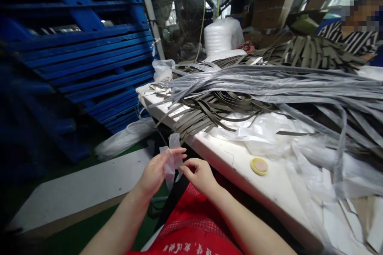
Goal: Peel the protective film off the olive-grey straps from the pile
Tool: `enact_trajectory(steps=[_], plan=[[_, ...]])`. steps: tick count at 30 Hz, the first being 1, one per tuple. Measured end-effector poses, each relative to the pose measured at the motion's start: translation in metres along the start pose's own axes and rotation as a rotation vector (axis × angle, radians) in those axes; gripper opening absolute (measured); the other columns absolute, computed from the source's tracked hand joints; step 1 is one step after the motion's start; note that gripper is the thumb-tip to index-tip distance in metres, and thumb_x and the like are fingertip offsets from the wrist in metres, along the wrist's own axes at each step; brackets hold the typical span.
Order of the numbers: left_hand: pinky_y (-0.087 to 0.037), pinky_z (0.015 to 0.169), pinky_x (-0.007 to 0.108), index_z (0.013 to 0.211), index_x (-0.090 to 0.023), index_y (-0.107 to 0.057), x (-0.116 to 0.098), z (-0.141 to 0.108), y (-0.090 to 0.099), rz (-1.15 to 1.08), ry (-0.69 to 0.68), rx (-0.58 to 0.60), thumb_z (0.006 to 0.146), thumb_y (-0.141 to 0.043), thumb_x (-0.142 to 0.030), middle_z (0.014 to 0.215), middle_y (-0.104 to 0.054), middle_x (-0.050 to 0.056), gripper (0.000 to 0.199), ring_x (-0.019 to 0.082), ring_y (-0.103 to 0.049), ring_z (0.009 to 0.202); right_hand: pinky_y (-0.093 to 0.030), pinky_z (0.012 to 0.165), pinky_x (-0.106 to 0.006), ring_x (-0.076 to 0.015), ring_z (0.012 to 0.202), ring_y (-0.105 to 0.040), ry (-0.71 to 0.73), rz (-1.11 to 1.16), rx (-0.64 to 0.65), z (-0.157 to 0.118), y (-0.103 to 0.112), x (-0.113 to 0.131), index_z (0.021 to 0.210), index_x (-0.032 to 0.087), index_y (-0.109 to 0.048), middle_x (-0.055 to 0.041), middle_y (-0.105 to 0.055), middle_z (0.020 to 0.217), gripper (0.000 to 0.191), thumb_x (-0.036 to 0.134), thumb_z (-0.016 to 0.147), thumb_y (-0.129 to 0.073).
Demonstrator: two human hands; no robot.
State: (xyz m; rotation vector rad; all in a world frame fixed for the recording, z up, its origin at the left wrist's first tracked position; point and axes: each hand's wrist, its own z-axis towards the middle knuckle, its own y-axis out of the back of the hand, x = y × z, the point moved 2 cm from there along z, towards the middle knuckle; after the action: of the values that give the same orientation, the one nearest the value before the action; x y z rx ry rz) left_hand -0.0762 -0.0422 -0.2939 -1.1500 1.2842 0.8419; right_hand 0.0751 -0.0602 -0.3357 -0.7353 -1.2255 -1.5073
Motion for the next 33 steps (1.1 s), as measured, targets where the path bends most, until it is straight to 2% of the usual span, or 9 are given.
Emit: enact_trajectory(steps=[4,8,10,12,17,21,24,29,33], plan=[[-0.055,0.089,0.036,0.107,-0.015,-0.073,0.008,0.015,-0.002,0.289,-0.118,0.0,0.09,-0.051,-0.062,0.116,-0.07,0.013,0.055,0.024,-0.07,0.093,-0.051,0.075,-0.029,-0.0187,0.081,-0.067,0.025,-0.377,-0.083,-0.024,0.069,0.001,0.099,0.021,-0.071,-0.0055,-0.072,0.089,0.016,0.026,0.09,-0.059],[-0.055,0.09,0.036,0.102,-0.017,-0.074,0.03,0.027,-0.002,0.396,-0.141,0.037,0.093,-0.048,-0.059,0.112,-0.07,0.012,0.051,0.023,-0.071,0.09,-0.051,0.08,-0.034,-0.0222,0.087,-0.065,-0.056,-0.854,-0.336,-0.058,0.152,-0.009,0.094,0.02,-0.069,-0.0089,-0.07,0.093,0.016,0.029,0.093,-0.055],[-0.055,0.089,0.034,0.103,-0.017,-0.074,0.042,0.029,-0.005,0.41,-0.133,0.073,0.094,-0.047,-0.057,0.111,-0.071,0.011,0.048,0.023,-0.071,0.091,-0.051,0.085,-0.039,-0.0258,0.094,-0.064,-0.144,-1.061,-0.301,-0.073,0.175,-0.022,0.097,0.019,-0.069,-0.0121,-0.069,0.102,0.017,0.03,0.091,-0.057],[-0.056,0.088,0.033,0.104,-0.018,-0.074,0.049,0.029,-0.008,0.417,-0.127,0.11,0.095,-0.047,-0.055,0.109,-0.072,0.011,0.046,0.023,-0.071,0.092,-0.049,0.093,-0.044,-0.0308,0.108,-0.061,-0.185,-1.215,-0.188,-0.085,0.184,-0.038,0.107,0.016,-0.068,-0.0168,-0.065,0.118,0.025,0.032,0.089,-0.061],[-0.057,0.086,0.033,0.101,-0.018,-0.075,0.045,0.025,-0.016,0.426,-0.135,0.132,0.096,-0.045,-0.052,0.106,-0.073,0.011,0.045,0.023,-0.071,0.09,-0.042,0.105,-0.049,-0.0355,0.129,-0.047,-0.138,-1.311,-0.096,-0.095,0.181,-0.061,0.123,0.011,-0.062,-0.0206,-0.056,0.136,0.044,0.037,0.088,-0.064],[-0.056,0.087,0.033,0.098,-0.015,-0.074,0.035,0.02,-0.024,0.406,-0.191,0.159,0.097,-0.044,-0.051,0.103,-0.073,0.011,0.047,0.022,-0.07,0.092,-0.045,0.099,-0.051,-0.0357,0.118,-0.056,-0.13,-1.189,-0.16,-0.078,0.179,-0.042,0.11,0.012,-0.069,-0.0208,-0.061,0.126,0.033,0.037,0.091,-0.058],[-0.056,0.084,0.032,0.097,-0.013,-0.074,0.033,0.014,-0.03,0.368,-0.228,0.21,0.098,-0.042,-0.051,0.102,-0.072,0.012,0.049,0.021,-0.069,0.088,-0.052,0.086,-0.042,-0.0264,0.095,-0.065,-0.128,-0.808,-0.211,-0.049,0.159,-0.013,0.116,0.016,-0.066,-0.0152,-0.068,0.111,0.034,0.038,0.093,-0.053],[-0.053,0.088,0.032,0.097,-0.013,-0.073,0.033,0.0,-0.025,0.391,-0.246,0.248,0.101,-0.039,-0.047,0.1,-0.072,0.011,0.048,0.021,-0.068,0.093,-0.053,0.071,-0.029,-0.0169,0.077,-0.065,-0.267,0.105,0.149,0.0,0.088,0.002,0.113,0.018,-0.068,-0.0057,-0.072,0.091,0.038,0.043,0.084,-0.066],[-0.051,0.092,0.031,0.098,-0.014,-0.074,0.029,-0.01,-0.013,0.463,-0.243,0.241,0.102,-0.038,-0.044,0.104,-0.071,0.01,0.047,0.021,-0.066,0.098,-0.046,0.056,-0.023,-0.0099,0.055,-0.054,-0.343,0.342,0.197,0.025,0.056,-0.004,0.085,0.015,-0.072,-0.0011,-0.068,0.069,0.031,0.045,0.077,-0.073]])
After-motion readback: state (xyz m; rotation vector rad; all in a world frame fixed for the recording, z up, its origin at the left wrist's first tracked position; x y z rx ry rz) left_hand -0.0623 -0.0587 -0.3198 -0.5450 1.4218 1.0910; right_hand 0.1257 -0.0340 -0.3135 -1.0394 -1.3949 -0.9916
